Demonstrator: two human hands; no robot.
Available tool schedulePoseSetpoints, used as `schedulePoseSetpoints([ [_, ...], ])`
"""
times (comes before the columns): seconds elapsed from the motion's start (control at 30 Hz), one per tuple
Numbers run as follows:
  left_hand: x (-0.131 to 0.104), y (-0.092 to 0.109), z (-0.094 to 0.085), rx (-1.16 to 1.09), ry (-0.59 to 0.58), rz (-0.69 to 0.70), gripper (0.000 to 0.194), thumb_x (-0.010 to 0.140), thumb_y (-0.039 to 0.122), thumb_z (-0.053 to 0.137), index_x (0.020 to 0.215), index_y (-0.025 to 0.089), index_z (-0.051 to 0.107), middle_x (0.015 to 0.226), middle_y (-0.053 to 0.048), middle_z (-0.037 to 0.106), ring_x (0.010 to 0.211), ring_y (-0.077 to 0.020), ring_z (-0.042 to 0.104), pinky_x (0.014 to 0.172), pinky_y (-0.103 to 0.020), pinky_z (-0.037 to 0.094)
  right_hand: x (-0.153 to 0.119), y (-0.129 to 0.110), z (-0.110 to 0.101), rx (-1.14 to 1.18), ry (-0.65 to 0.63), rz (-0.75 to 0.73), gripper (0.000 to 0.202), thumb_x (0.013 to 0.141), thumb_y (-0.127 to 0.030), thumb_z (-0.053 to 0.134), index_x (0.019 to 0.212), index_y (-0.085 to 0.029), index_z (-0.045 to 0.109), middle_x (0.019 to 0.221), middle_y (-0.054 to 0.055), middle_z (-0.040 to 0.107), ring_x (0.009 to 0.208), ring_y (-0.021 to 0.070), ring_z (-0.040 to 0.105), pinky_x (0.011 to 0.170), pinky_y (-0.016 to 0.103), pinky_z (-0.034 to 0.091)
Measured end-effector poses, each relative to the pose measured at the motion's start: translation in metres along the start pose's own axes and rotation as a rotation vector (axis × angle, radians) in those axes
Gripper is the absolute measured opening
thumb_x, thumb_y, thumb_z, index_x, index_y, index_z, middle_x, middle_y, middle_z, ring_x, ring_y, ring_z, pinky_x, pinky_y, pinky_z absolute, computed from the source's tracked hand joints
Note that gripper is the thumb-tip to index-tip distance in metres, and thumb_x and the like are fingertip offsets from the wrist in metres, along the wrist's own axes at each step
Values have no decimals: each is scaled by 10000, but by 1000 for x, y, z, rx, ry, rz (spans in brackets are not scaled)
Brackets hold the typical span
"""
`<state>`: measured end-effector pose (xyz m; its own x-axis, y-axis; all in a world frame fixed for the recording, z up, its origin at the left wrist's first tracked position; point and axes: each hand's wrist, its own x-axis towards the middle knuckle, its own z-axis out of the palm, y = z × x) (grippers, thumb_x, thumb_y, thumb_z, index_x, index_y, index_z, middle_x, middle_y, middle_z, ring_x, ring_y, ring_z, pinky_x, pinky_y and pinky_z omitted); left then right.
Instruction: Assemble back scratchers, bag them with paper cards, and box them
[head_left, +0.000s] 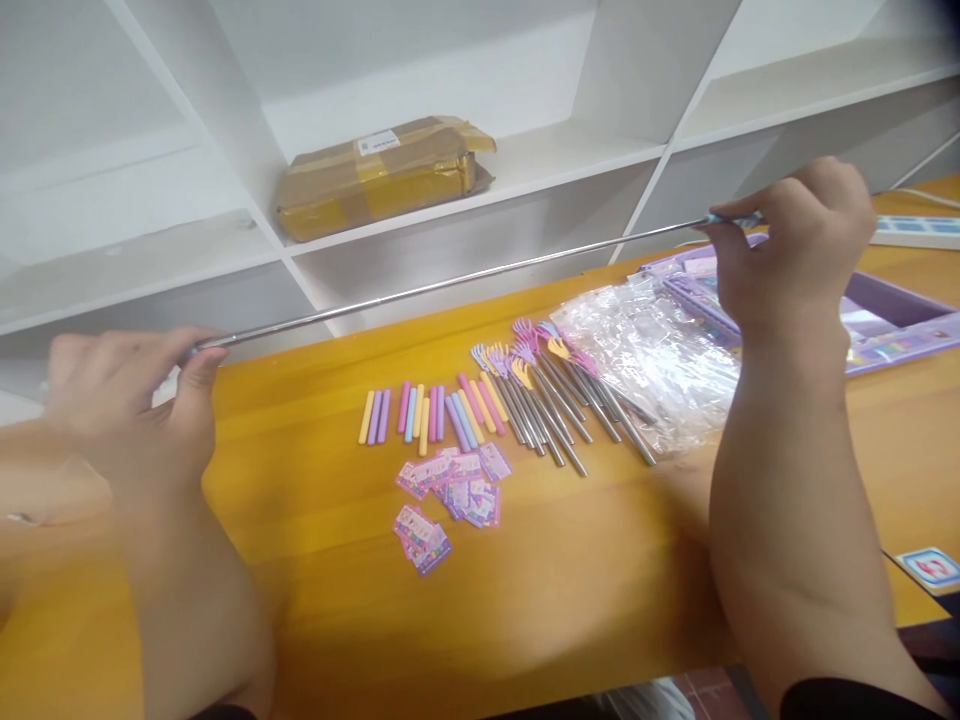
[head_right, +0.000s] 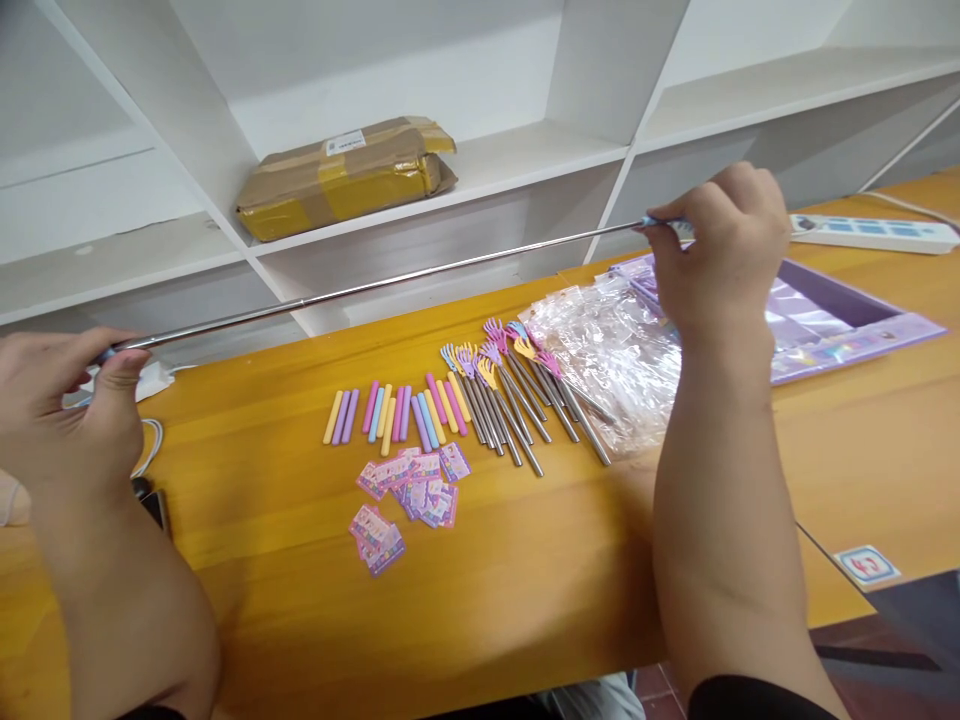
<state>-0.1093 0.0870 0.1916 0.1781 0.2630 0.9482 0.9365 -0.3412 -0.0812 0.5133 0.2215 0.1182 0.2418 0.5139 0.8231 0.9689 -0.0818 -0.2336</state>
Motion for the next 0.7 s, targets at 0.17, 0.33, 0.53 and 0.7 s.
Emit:
schedulePoseSetpoints([
  [0.17,0,3,0,-21,-13,21,225,910,529,773,928,320,856,691,-3,624,680,-175,472,764,-367,385,-2,3,-8,-11,20,-8,210,756,-78,842,920,-169,748,1003,144,637,1002,277,544,847,418,343],
  [0.33,2,7,1,-42,-5,-2,193,880,499,796,902,318,860,690,-9,641,672,-181,487,776,-386,388,-3,1,-14,-6,23,10,131,826,-109,788,908,-195,733,1023,141,628,996,275,526,844,423,347],
  [0.53,3,7,0,-37,-26,-17,195,877,496,787,894,316,861,675,-6,628,664,-185,494,777,-392,381,-4,-3,-14,41,5,-13,153,800,-132,801,902,-202,712,1025,134,603,992,274,516,851,421,356],
  [0.7,2,6,1,-45,4,-1,200,877,500,789,879,312,854,667,-7,622,657,-183,499,780,-390,388,-7,-4,-15,106,51,-43,187,792,-156,805,930,-214,693,1046,123,586,1006,264,522,833,407,362],
])
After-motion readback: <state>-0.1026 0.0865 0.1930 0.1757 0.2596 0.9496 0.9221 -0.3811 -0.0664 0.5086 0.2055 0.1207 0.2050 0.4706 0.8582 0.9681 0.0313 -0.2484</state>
